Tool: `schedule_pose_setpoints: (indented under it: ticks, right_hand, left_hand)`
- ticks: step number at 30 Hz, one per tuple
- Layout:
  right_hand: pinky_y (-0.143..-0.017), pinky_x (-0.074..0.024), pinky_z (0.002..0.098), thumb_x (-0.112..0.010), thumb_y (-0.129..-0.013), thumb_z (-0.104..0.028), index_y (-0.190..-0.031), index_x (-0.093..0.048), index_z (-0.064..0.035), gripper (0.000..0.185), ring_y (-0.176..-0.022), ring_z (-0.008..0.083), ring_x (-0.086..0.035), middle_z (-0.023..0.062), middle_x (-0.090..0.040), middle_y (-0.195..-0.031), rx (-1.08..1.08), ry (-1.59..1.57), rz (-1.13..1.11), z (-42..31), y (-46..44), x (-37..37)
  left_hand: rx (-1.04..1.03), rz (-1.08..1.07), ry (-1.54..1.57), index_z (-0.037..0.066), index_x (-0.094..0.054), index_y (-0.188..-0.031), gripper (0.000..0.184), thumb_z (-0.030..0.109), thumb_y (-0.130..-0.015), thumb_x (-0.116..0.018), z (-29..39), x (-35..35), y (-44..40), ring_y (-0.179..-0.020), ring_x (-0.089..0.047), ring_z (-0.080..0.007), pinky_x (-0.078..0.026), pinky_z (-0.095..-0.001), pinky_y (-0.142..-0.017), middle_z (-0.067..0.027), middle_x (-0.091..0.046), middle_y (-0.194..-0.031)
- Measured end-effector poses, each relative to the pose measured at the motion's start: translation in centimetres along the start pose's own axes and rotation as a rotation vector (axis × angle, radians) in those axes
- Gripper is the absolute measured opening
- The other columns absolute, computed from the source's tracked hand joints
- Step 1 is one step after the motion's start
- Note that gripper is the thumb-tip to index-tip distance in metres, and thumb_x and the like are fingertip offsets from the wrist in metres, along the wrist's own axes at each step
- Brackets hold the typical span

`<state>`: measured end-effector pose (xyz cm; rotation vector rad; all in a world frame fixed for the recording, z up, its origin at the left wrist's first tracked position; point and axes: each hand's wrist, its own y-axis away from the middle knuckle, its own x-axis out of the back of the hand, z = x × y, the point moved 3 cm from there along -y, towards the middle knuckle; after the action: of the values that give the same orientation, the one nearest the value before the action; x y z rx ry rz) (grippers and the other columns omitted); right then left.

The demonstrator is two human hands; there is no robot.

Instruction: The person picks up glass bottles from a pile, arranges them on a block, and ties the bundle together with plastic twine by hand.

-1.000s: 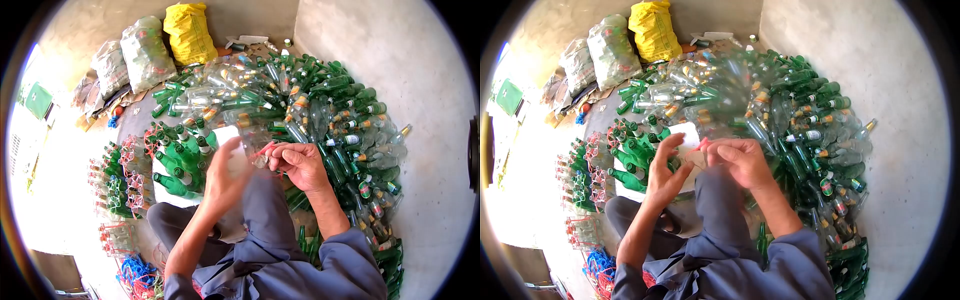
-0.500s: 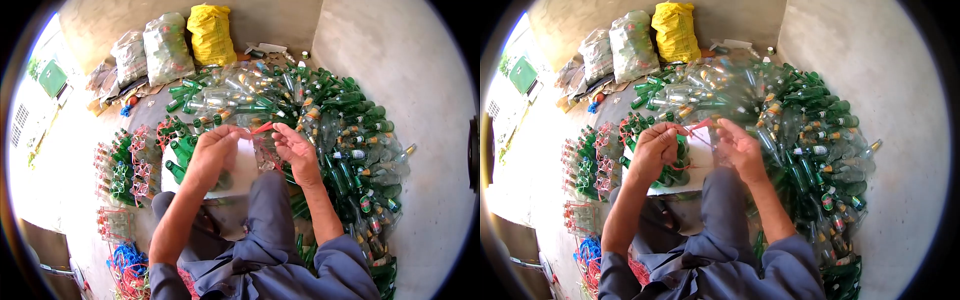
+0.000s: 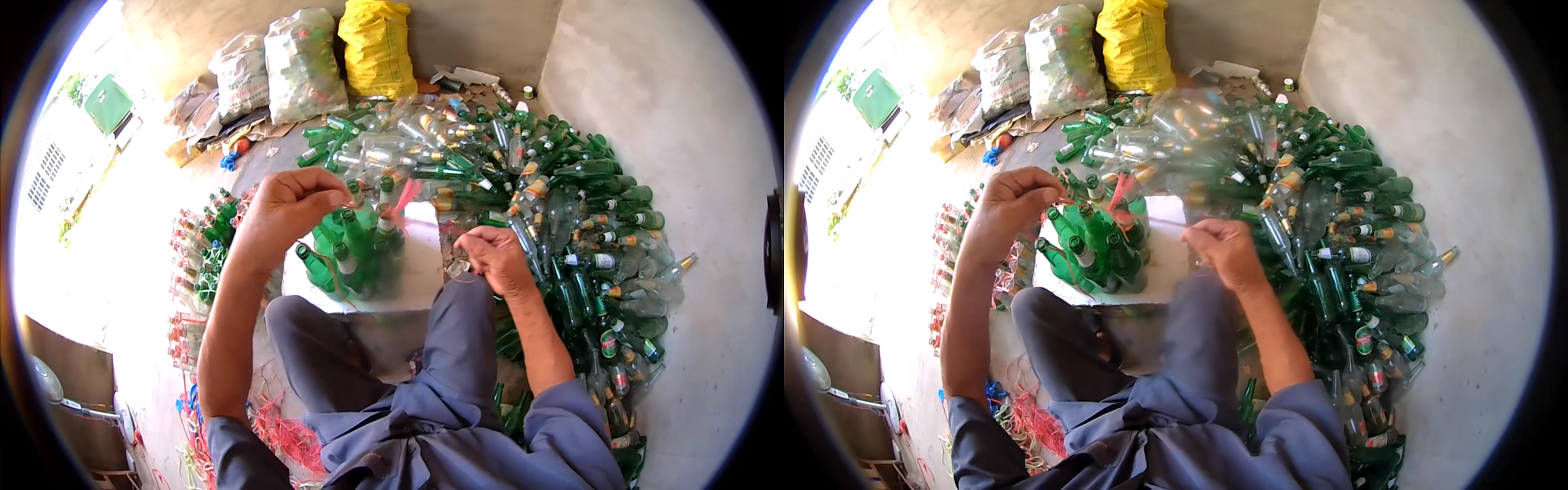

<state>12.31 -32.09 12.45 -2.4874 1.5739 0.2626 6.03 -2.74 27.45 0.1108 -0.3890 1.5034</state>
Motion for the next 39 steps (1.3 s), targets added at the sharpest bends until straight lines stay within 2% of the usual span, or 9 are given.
schedule_pose_setpoints:
  ticks: [3, 8, 11, 23, 28, 35, 37, 38, 39]
  right_hand:
    - [-0.045, -0.0274, 0.0216, -0.069, -0.091, -0.010, -0.088, -0.070, 0.0062, 0.016, -0.048, 0.0046, -0.036, -0.0021, -0.051, -0.058, 0.017, 0.005, 0.035, -0.9, 0.3, 1.6]
    - [-0.044, -0.0231, 0.0213, -0.069, -0.092, -0.013, -0.085, -0.070, 0.0029, 0.017, -0.047, 0.0030, -0.033, -0.0049, -0.049, -0.058, 0.035, 0.069, 0.049, -1.9, -0.1, 4.8]
    - [-0.043, -0.0223, 0.0208, -0.070, -0.092, -0.014, -0.085, -0.070, 0.0023, 0.018, -0.047, 0.0026, -0.033, -0.0052, -0.049, -0.059, 0.026, 0.090, 0.059, -2.6, -0.5, 6.2]
    - [-0.044, -0.0181, 0.0214, -0.071, -0.090, -0.016, -0.085, -0.070, 0.0021, 0.019, -0.046, 0.0015, -0.030, -0.0078, -0.045, -0.058, -0.021, 0.295, 0.148, -3.1, -5.5, 7.1]
    - [-0.042, -0.0184, 0.0190, -0.073, -0.090, -0.019, -0.088, -0.069, 0.0008, 0.020, -0.045, -0.0005, -0.029, -0.0105, -0.041, -0.057, 0.025, 0.150, 0.277, -2.5, -10.9, 5.8]
    - [-0.037, -0.0208, 0.0194, -0.073, -0.088, -0.021, -0.087, -0.071, -0.0021, 0.019, -0.042, 0.0005, -0.031, -0.0094, -0.044, -0.058, -0.104, 0.113, 0.539, 6.8, -17.7, 6.6]
    - [-0.037, -0.0222, 0.0203, -0.072, -0.087, -0.021, -0.086, -0.070, -0.0019, 0.019, -0.042, 0.0019, -0.032, -0.0081, -0.046, -0.058, -0.159, 0.121, 0.588, 11.0, -17.8, 7.1]
    - [-0.037, -0.0232, 0.0206, -0.072, -0.087, -0.021, -0.086, -0.070, -0.0017, 0.020, -0.042, 0.0026, -0.033, -0.0076, -0.047, -0.059, -0.186, 0.107, 0.609, 12.9, -17.4, 7.5]
    - [-0.038, -0.0241, 0.0210, -0.071, -0.087, -0.022, -0.086, -0.070, -0.0015, 0.020, -0.042, 0.0032, -0.034, -0.0072, -0.048, -0.059, -0.214, 0.094, 0.628, 14.7, -16.8, 7.7]
  left_hand:
    - [0.117, 0.002, -0.095, -0.002, -0.071, -0.094, 0.015, 0.011, -0.090, -0.064, -0.5, 2.7, 1.8, -0.076, -0.056, -0.0044, -0.046, -0.0217, -0.071, 0.0001, -0.067, -0.083]
    - [0.213, 0.045, -0.171, -0.004, -0.073, -0.097, 0.017, 0.008, -0.088, -0.065, -3.7, 7.1, 4.6, -0.078, -0.060, -0.0072, -0.049, -0.0244, -0.076, -0.0033, -0.070, -0.083]
    - [0.197, 0.039, -0.257, -0.004, -0.073, -0.096, 0.016, 0.009, -0.089, -0.066, -7.0, 9.8, 5.6, -0.075, -0.059, -0.0067, -0.049, -0.0242, -0.074, -0.0034, -0.071, -0.083]
    - [0.196, 0.554, -0.297, -0.001, -0.074, -0.089, 0.016, 0.014, -0.090, -0.070, -19.3, 17.6, 4.0, -0.058, -0.044, -0.0014, -0.034, -0.0214, -0.053, 0.0049, -0.059, -0.068]
    - [0.197, 0.824, 0.003, 0.001, -0.074, -0.088, 0.018, 0.019, -0.090, -0.072, -19.7, 16.7, -0.6, -0.055, -0.040, -0.0011, -0.031, -0.0213, -0.050, 0.0081, -0.054, -0.064]
    - [0.458, 0.696, -0.065, 0.001, -0.072, -0.079, 0.012, 0.013, -0.082, -0.072, -28.8, 13.7, -3.6, -0.049, -0.035, -0.0041, -0.028, -0.0248, -0.046, 0.0074, -0.047, -0.057]
    - [0.489, 0.671, 0.004, 0.002, -0.069, -0.080, 0.011, 0.013, -0.084, -0.069, -31.6, 11.6, -3.2, -0.038, -0.036, -0.0046, -0.024, -0.0249, -0.036, 0.0048, -0.047, -0.052]
    - [0.511, 0.630, 0.095, 0.001, -0.069, -0.075, 0.013, 0.011, -0.084, -0.068, -33.1, 10.7, -2.6, -0.046, -0.038, -0.0045, -0.028, -0.0246, -0.043, 0.0051, -0.049, -0.055]
    - [0.585, 0.556, 0.109, 0.001, -0.069, -0.078, 0.013, 0.010, -0.086, -0.065, -34.4, 10.1, -2.0, -0.041, -0.038, -0.0059, -0.027, -0.0250, -0.038, 0.0033, -0.049, -0.054]
